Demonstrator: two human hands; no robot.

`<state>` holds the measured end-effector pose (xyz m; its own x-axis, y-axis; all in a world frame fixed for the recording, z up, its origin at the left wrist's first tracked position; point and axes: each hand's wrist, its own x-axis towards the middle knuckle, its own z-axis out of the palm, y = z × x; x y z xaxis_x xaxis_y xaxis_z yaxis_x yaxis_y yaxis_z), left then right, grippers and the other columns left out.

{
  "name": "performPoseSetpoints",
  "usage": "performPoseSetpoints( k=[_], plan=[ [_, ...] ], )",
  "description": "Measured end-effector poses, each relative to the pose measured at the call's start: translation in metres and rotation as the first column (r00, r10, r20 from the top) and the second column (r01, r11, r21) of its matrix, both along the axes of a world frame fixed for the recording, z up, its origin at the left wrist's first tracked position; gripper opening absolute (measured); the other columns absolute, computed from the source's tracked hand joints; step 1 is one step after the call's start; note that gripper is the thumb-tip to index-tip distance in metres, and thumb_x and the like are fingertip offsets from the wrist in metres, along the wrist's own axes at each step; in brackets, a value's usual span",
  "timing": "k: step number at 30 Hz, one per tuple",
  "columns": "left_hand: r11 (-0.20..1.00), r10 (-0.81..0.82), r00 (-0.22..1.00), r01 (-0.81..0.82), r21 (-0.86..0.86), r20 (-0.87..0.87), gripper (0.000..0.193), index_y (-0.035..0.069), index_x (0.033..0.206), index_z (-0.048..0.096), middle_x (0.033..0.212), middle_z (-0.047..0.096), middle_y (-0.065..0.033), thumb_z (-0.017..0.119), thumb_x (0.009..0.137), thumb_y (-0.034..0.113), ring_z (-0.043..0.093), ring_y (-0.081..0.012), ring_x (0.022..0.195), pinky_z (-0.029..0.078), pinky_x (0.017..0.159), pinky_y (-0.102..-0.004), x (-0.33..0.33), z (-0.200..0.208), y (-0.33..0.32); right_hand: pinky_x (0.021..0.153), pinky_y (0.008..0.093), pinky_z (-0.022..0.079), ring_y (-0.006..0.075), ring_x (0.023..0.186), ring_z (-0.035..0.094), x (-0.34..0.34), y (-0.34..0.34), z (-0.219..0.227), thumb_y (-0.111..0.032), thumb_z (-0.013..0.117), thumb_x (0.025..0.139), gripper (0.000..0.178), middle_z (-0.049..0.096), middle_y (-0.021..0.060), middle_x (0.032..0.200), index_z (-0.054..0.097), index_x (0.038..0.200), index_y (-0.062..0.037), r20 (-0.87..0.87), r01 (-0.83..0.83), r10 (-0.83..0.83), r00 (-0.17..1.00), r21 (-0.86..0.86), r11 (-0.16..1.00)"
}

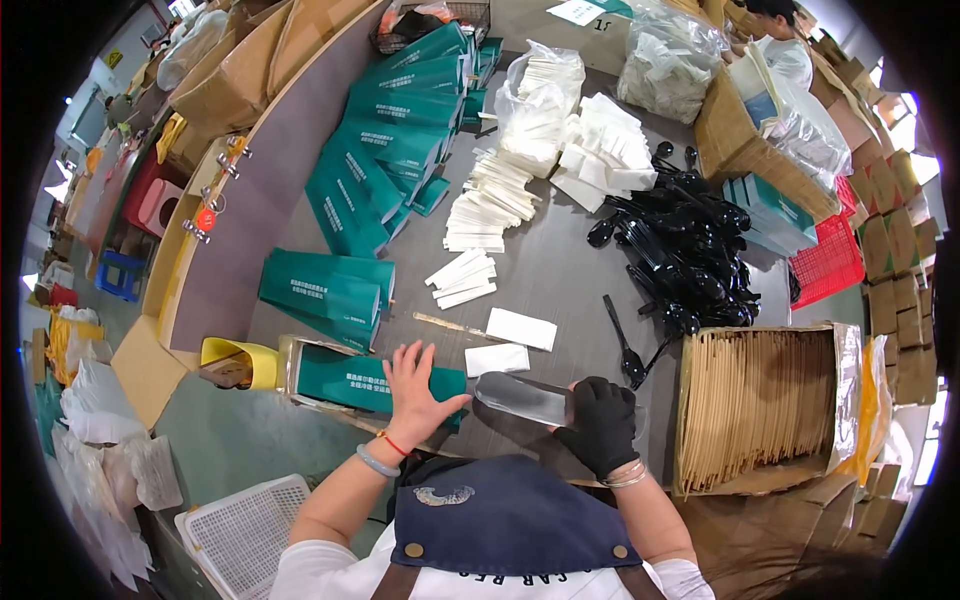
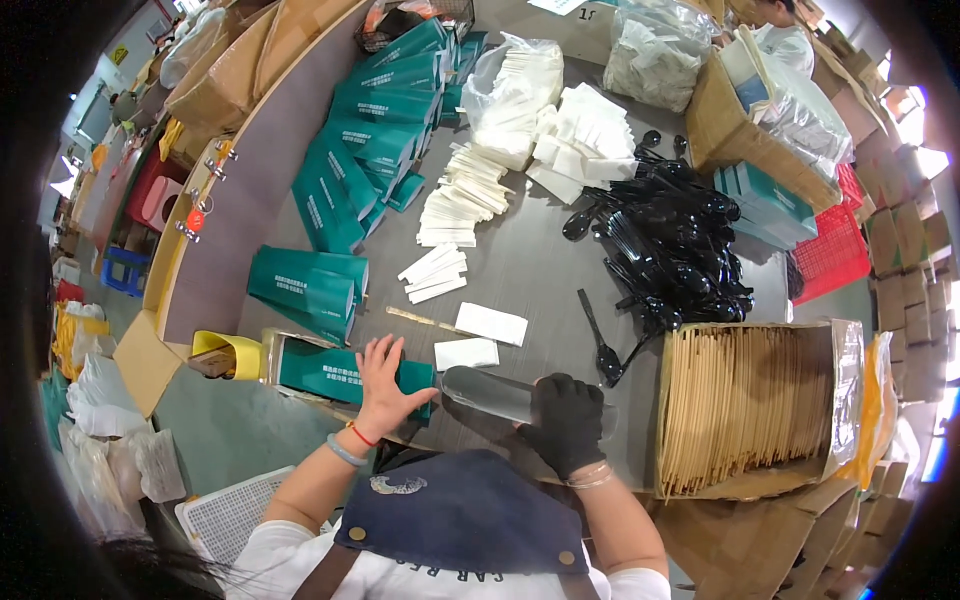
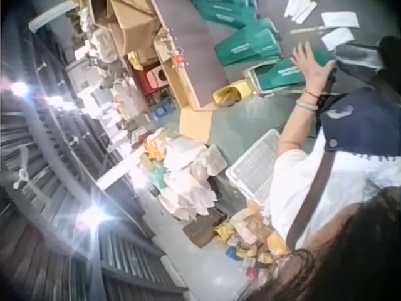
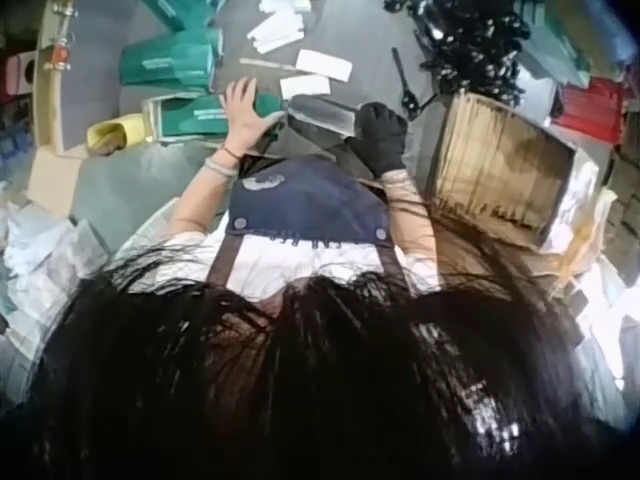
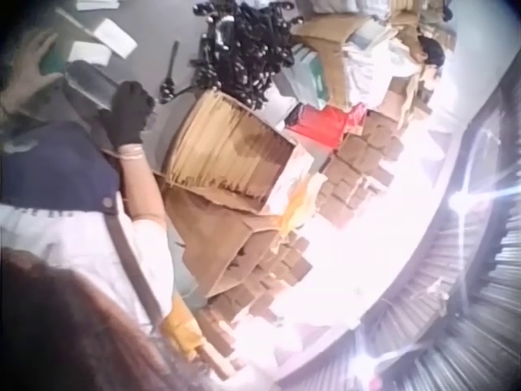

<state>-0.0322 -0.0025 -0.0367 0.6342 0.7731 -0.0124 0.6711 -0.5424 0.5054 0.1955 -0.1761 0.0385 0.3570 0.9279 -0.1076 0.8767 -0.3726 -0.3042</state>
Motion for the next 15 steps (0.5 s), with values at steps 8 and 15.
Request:
performPoseSetpoints(
  k=[8,15],
  plan=[
    [0.997,-0.004,0.998,0.008,-0.077,0.060,0.094,0.000,0.137,0.042,0.142,0.036,-0.0200,0.082,0.065,0.045,0.024,-0.0410,0.137,0.012,0.111,-0.0625,-0.001,0.001,0.004,0.086,0.0454,0.040,0.0317,0.102,0.055,-0.034,0.026,-0.041,-0.046,0.079,0.065,0.059,0.058,0.0122,0.106,0.059,0.107,-0.0083,-0.136,-0.139,0.142,0.980,0.031,0.990],
    [0.984,-0.170,0.962,0.155,0.083,0.212,0.048,0.004,0.115,0.062,0.116,0.057,-0.0146,0.077,0.073,0.024,0.050,-0.0355,0.111,0.040,0.094,-0.0451,0.050,0.000,0.064,0.091,0.0421,0.044,0.0333,0.108,0.056,-0.007,0.025,-0.052,-0.029,0.082,0.066,0.059,0.061,0.0133,0.115,0.061,0.116,-0.0073,-0.238,-0.097,0.187,0.953,0.343,0.934]
  ],
)
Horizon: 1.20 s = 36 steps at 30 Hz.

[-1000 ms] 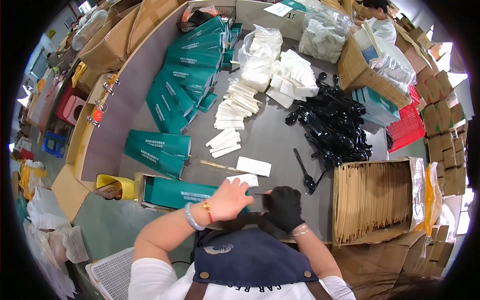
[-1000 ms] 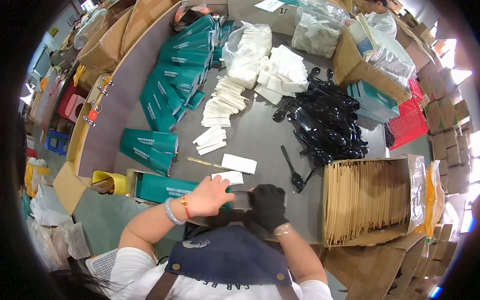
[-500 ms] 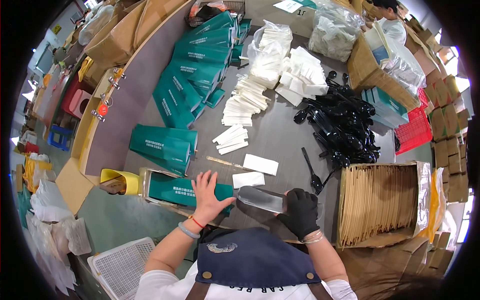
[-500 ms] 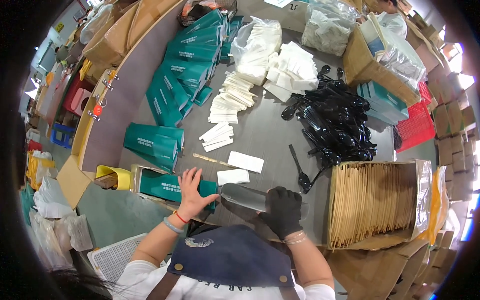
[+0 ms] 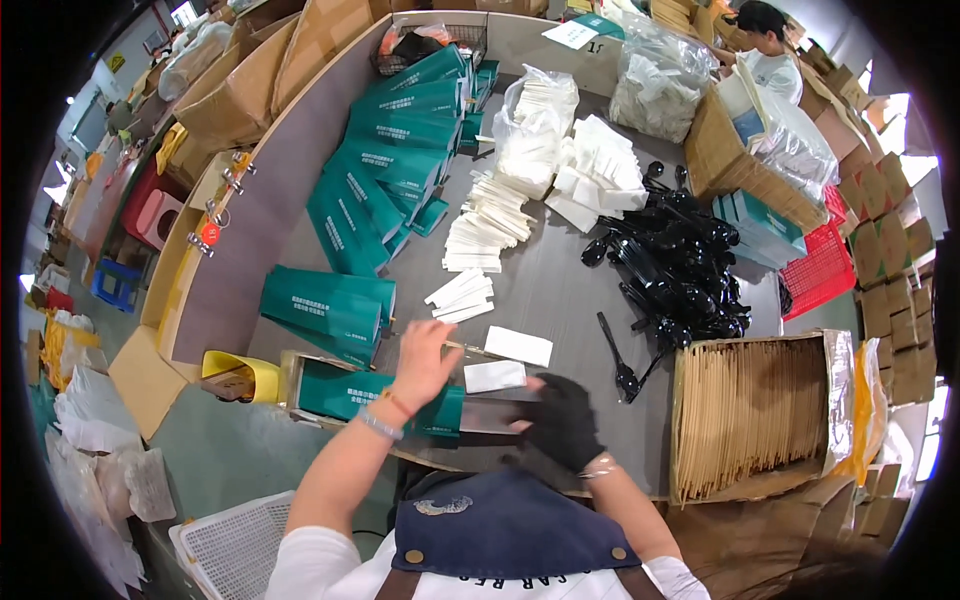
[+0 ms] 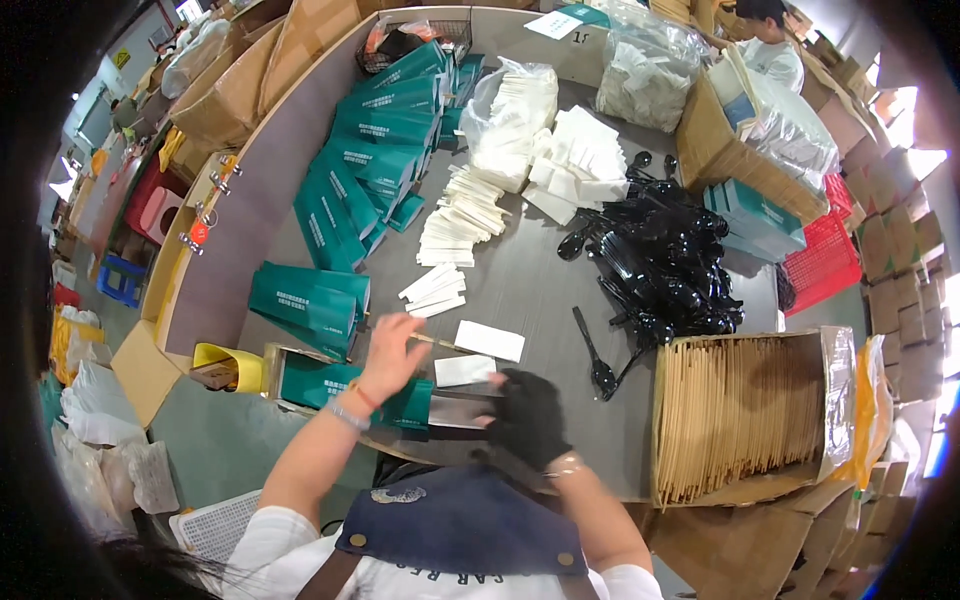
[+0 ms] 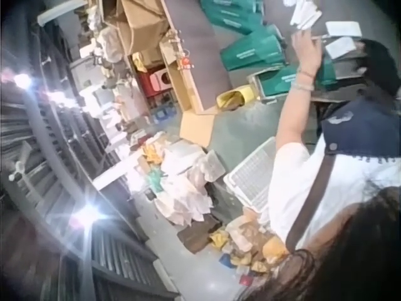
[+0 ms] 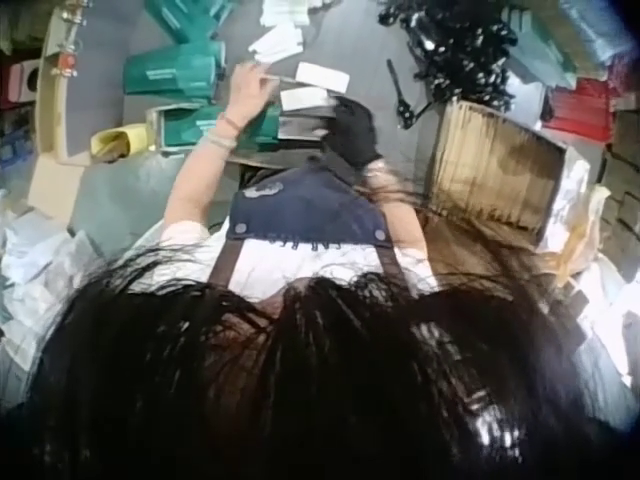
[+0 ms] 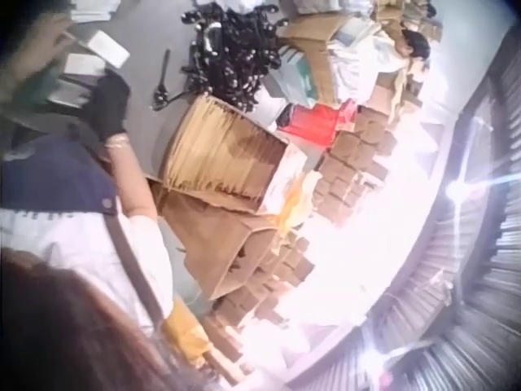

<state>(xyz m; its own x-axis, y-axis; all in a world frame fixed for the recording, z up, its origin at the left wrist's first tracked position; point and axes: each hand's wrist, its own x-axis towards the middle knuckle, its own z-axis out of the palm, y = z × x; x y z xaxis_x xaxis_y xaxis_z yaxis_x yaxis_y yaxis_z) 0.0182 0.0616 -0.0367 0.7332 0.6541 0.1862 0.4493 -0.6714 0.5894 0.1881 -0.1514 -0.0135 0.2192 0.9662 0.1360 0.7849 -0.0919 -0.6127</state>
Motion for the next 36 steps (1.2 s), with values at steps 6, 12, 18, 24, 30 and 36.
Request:
performPoseSetpoints(
  k=[6,12,18,24,30,36],
  plan=[
    [0.994,0.073,0.981,-0.058,0.090,-0.178,0.017,0.011,0.091,0.071,0.089,0.064,-0.0077,0.073,0.076,0.018,0.059,-0.0306,0.088,0.046,0.080,-0.0439,0.027,-0.016,0.044,0.090,0.0369,0.048,0.0260,0.100,0.058,0.122,-0.160,-0.003,-0.012,0.072,0.082,0.029,0.060,0.0094,0.103,0.059,0.107,-0.0040,0.029,0.781,-0.801,0.598,0.202,0.591],
    [0.969,0.041,0.981,-0.087,-0.233,-0.192,0.012,0.008,0.082,0.074,0.077,0.070,-0.0110,0.073,0.073,0.017,0.067,-0.0284,0.073,0.053,0.070,-0.0381,0.028,-0.012,0.062,0.095,0.0387,0.047,0.0322,0.110,0.059,0.167,-0.245,0.017,-0.019,0.064,0.090,0.041,0.059,0.0210,0.124,0.057,0.122,0.0052,0.438,0.905,-0.850,0.293,-0.414,0.099],
    [0.949,-0.012,0.973,-0.062,-0.308,-0.232,0.012,0.008,0.077,0.074,0.076,0.070,-0.0112,0.075,0.070,0.018,0.068,-0.0258,0.070,0.054,0.068,-0.0342,0.034,-0.007,0.076,0.076,0.0414,0.049,0.0347,0.090,0.064,0.176,-0.283,-0.029,-0.018,0.053,0.089,0.027,0.065,0.0242,0.093,0.063,0.100,0.0050,0.502,0.963,-0.834,0.230,0.008,0.271],
    [0.939,0.136,0.978,-0.179,-0.293,-0.159,0.008,0.010,0.073,0.074,0.076,0.070,-0.0097,0.073,0.069,0.016,0.067,-0.0245,0.071,0.053,0.070,-0.0349,0.029,-0.004,0.079,0.065,0.0418,0.043,0.0331,0.074,0.057,0.178,-0.280,-0.023,-0.020,0.047,0.096,0.027,0.057,0.0217,0.078,0.059,0.095,0.0039,0.328,0.981,-0.926,0.189,-0.094,0.168],
    [0.960,-0.138,0.990,0.126,-0.249,-0.030,0.012,0.009,0.079,0.071,0.091,0.063,-0.0123,0.075,0.069,0.014,0.061,-0.0313,0.088,0.050,0.079,-0.0392,0.051,-0.009,0.031,0.083,0.0379,0.047,0.0335,0.097,0.061,0.155,-0.248,0.001,-0.026,0.048,0.100,0.037,0.066,0.0207,0.102,0.061,0.107,0.0080,0.237,0.934,-0.971,-0.026,0.351,0.060],
    [0.952,-0.262,0.962,0.271,0.143,-0.081,0.034,0.011,0.098,0.067,0.096,0.060,-0.0097,0.079,0.066,0.014,0.058,-0.0311,0.089,0.048,0.082,-0.0413,0.063,-0.001,0.004,0.083,0.0375,0.049,0.0329,0.094,0.063,0.096,-0.082,0.023,-0.011,0.059,0.090,0.020,0.065,0.0192,0.100,0.061,0.105,0.0015,-0.064,0.787,-0.809,0.585,-0.199,0.585]
  ],
)
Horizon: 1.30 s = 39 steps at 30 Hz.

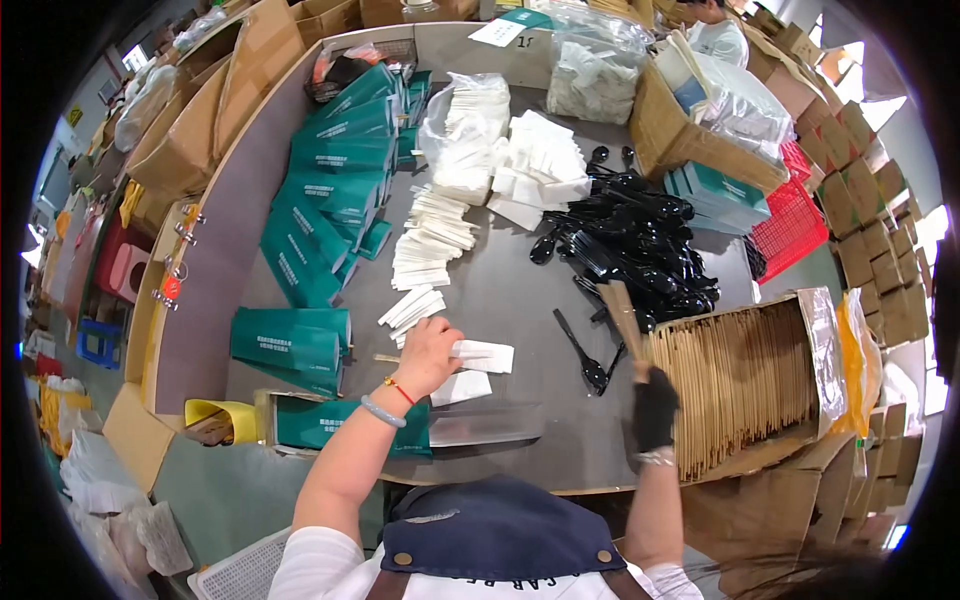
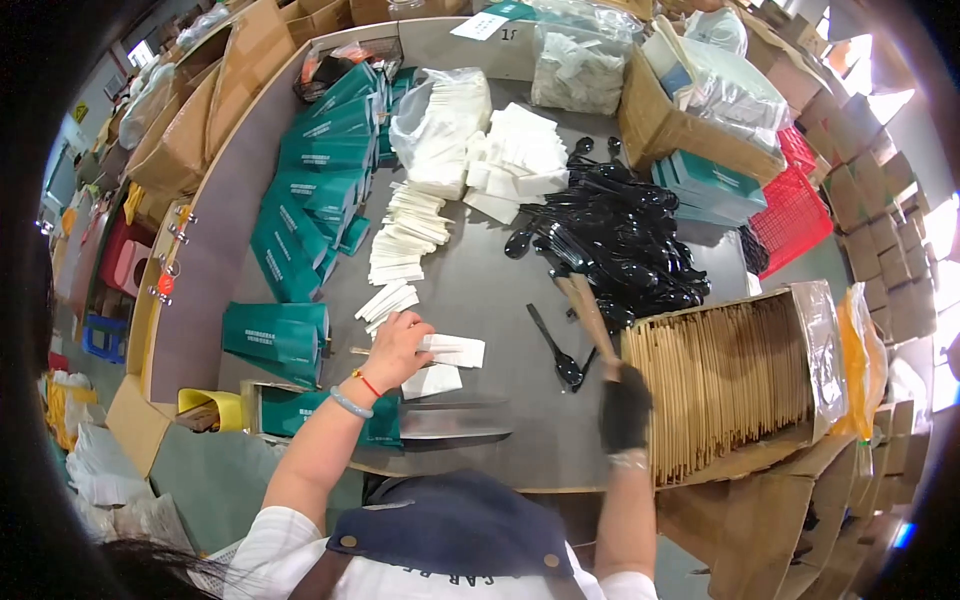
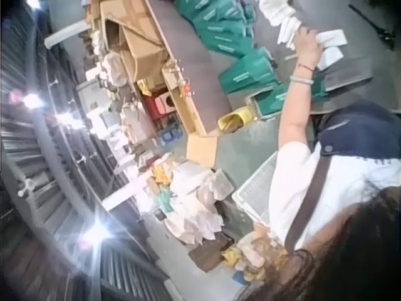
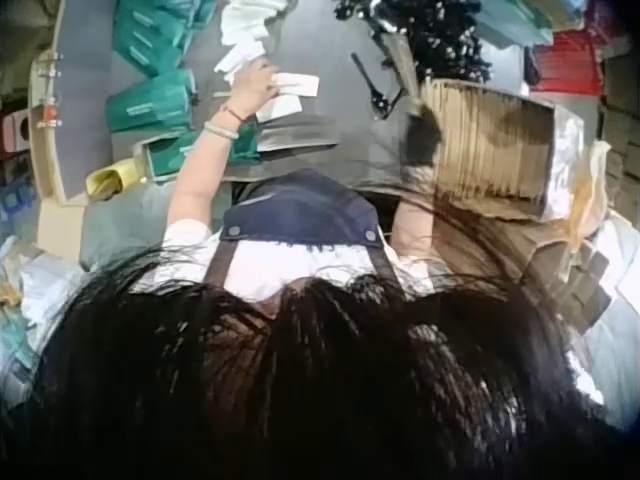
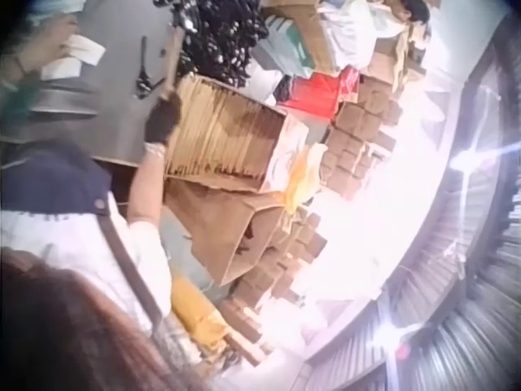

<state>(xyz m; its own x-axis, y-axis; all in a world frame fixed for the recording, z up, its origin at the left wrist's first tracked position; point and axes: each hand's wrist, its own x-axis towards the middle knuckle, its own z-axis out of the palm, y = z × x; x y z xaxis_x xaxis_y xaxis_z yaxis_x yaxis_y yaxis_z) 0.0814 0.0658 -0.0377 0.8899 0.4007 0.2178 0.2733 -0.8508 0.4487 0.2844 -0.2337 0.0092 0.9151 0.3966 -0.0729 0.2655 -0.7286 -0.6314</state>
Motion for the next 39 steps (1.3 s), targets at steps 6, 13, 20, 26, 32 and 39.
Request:
performPoseSetpoints(
  k=[6,13,20,26,32,39],
  plan=[
    [0.993,-0.073,0.997,0.075,-0.088,0.019,0.038,0.010,0.101,0.065,0.092,0.058,-0.0102,0.079,0.066,0.011,0.058,-0.0311,0.087,0.048,0.077,-0.0406,0.004,0.000,-0.002,0.075,0.0447,0.049,0.0360,0.087,0.062,-0.003,0.065,-0.033,-0.028,0.068,0.083,0.025,0.062,0.0152,0.091,0.064,0.097,-0.0069,0.150,-0.162,0.189,0.970,-0.179,0.971],
    [0.946,-0.030,0.999,0.036,-0.323,0.025,0.021,0.004,0.087,0.065,0.075,0.060,-0.0109,0.076,0.070,0.010,0.059,-0.0297,0.067,0.049,0.062,-0.0350,-0.005,0.008,-0.011,0.073,0.0442,0.048,0.0341,0.088,0.061,0.000,0.059,-0.032,-0.026,0.062,0.085,0.019,0.061,0.0145,0.089,0.063,0.088,-0.0074,0.176,-0.187,0.255,0.951,-0.329,0.926],
    [0.972,-0.192,0.968,0.165,-0.169,-0.161,0.032,0.016,0.093,0.071,0.089,0.061,-0.0022,0.081,0.063,0.022,0.054,-0.0244,0.090,0.043,0.077,-0.0378,-0.051,0.029,-0.064,0.070,0.0418,0.049,0.0319,0.081,0.062,-0.023,0.066,0.011,-0.028,0.062,0.086,0.021,0.062,0.0115,0.084,0.067,0.091,-0.0083,-0.008,-0.575,0.580,0.815,-0.146,0.805],
    [0.983,0.106,0.994,-0.106,-0.152,-0.012,0.044,0.014,0.102,0.068,0.103,0.059,-0.0043,0.083,0.061,0.021,0.052,-0.0275,0.100,0.040,0.084,-0.0413,-0.090,0.033,-0.062,0.066,0.0395,0.049,0.0300,0.075,0.063,-0.079,0.078,-0.036,-0.031,0.070,0.081,0.020,0.062,0.0091,0.081,0.069,0.092,-0.0145,-0.027,-0.757,0.758,0.652,-0.082,0.648],
    [0.994,-0.017,0.984,-0.003,-0.110,-0.179,0.074,0.009,0.122,0.056,0.128,0.051,-0.0081,0.086,0.058,0.030,0.044,-0.0327,0.119,0.029,0.106,-0.0538,-0.120,0.041,-0.057,0.064,0.0393,0.050,0.0275,0.075,0.063,-0.074,0.053,-0.008,-0.026,0.067,0.083,0.026,0.059,0.0062,0.078,0.067,0.109,-0.0229,-0.002,-0.750,0.758,0.652,-0.143,0.645],
    [0.989,-0.049,0.994,0.035,-0.142,-0.093,0.071,0.006,0.119,0.059,0.124,0.053,-0.0079,0.086,0.057,0.029,0.047,-0.0320,0.114,0.035,0.101,-0.0468,-0.102,0.028,-0.066,0.074,0.0376,0.049,0.0272,0.086,0.063,-0.089,0.078,0.000,-0.039,0.052,0.095,0.032,0.067,0.0145,0.088,0.071,0.106,-0.0150,-0.531,-0.666,0.539,0.653,-0.063,0.744]
  ],
)
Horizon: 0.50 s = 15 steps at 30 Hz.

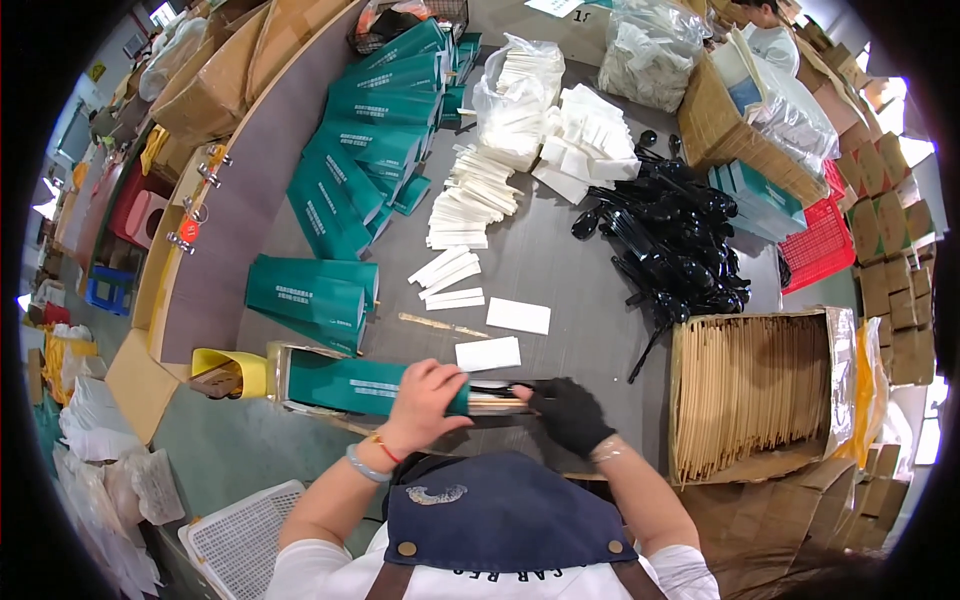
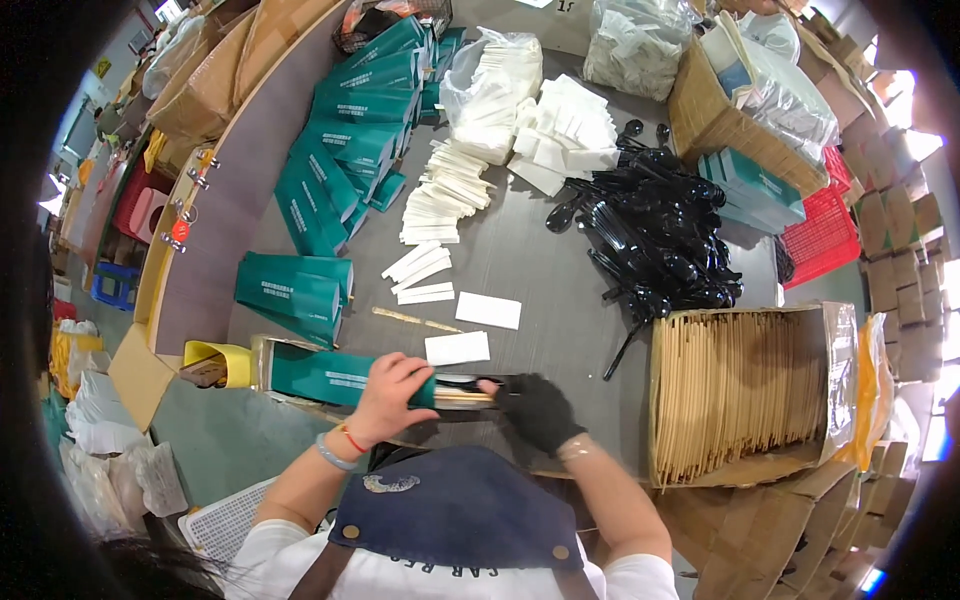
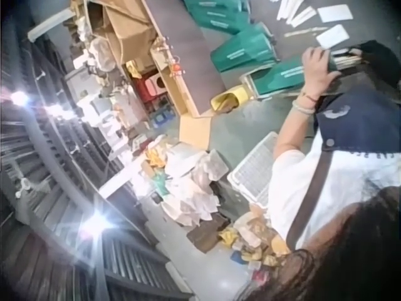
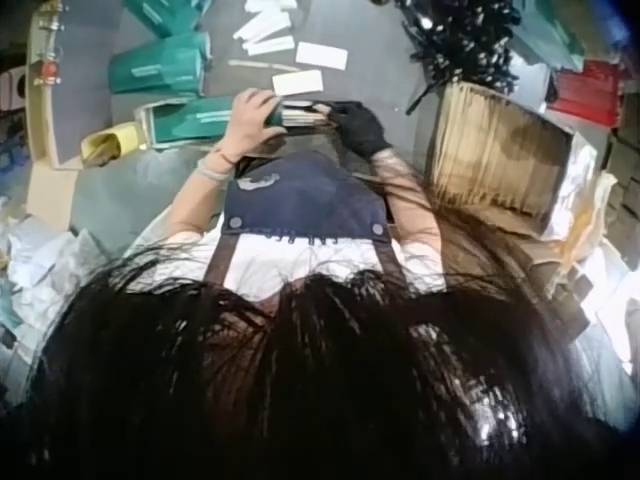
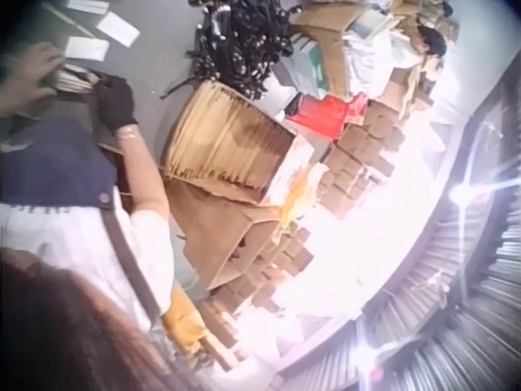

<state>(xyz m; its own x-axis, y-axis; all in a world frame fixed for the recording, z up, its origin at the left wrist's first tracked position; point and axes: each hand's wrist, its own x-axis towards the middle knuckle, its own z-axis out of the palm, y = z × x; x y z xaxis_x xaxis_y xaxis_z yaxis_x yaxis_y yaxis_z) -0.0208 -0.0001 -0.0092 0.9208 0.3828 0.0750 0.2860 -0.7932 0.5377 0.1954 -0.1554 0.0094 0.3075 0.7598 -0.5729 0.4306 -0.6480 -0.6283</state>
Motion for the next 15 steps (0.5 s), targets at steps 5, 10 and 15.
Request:
performPoseSetpoints(
  k=[5,10,15],
  plan=[
    [0.995,-0.028,1.000,0.029,0.095,-0.007,0.073,0.006,0.118,0.058,0.119,0.054,-0.0080,0.086,0.054,0.027,0.048,-0.0303,0.111,0.038,0.096,-0.0432,0.021,0.012,-0.011,0.076,0.0376,0.052,0.0275,0.086,0.063,-0.003,-0.019,-0.049,-0.020,0.069,0.082,0.019,0.066,0.0134,0.094,0.070,0.096,-0.0084,0.298,-0.207,0.052,0.953,0.515,0.832],
    [0.992,-0.040,0.999,0.044,0.116,-0.034,0.073,0.006,0.121,0.056,0.117,0.054,-0.0079,0.085,0.057,0.024,0.049,-0.0300,0.109,0.040,0.094,-0.0441,0.028,0.003,-0.017,0.069,0.0388,0.051,0.0293,0.078,0.063,-0.030,-0.008,-0.031,-0.013,0.069,0.080,0.013,0.064,0.0134,0.086,0.064,0.088,-0.0041,-0.171,0.278,-0.225,0.959,0.436,0.856],
    [0.967,-0.164,0.986,0.163,0.196,-0.014,0.064,0.015,0.120,0.057,0.106,0.053,-0.0074,0.080,0.061,0.019,0.050,-0.0288,0.099,0.042,0.084,-0.0412,0.039,0.014,-0.006,0.082,0.0422,0.045,0.0328,0.099,0.057,-0.033,0.000,-0.044,-0.032,0.078,0.071,0.045,0.057,0.0119,0.109,0.058,0.104,-0.0078,0.129,0.018,-0.119,0.985,0.601,0.799]
  ],
)
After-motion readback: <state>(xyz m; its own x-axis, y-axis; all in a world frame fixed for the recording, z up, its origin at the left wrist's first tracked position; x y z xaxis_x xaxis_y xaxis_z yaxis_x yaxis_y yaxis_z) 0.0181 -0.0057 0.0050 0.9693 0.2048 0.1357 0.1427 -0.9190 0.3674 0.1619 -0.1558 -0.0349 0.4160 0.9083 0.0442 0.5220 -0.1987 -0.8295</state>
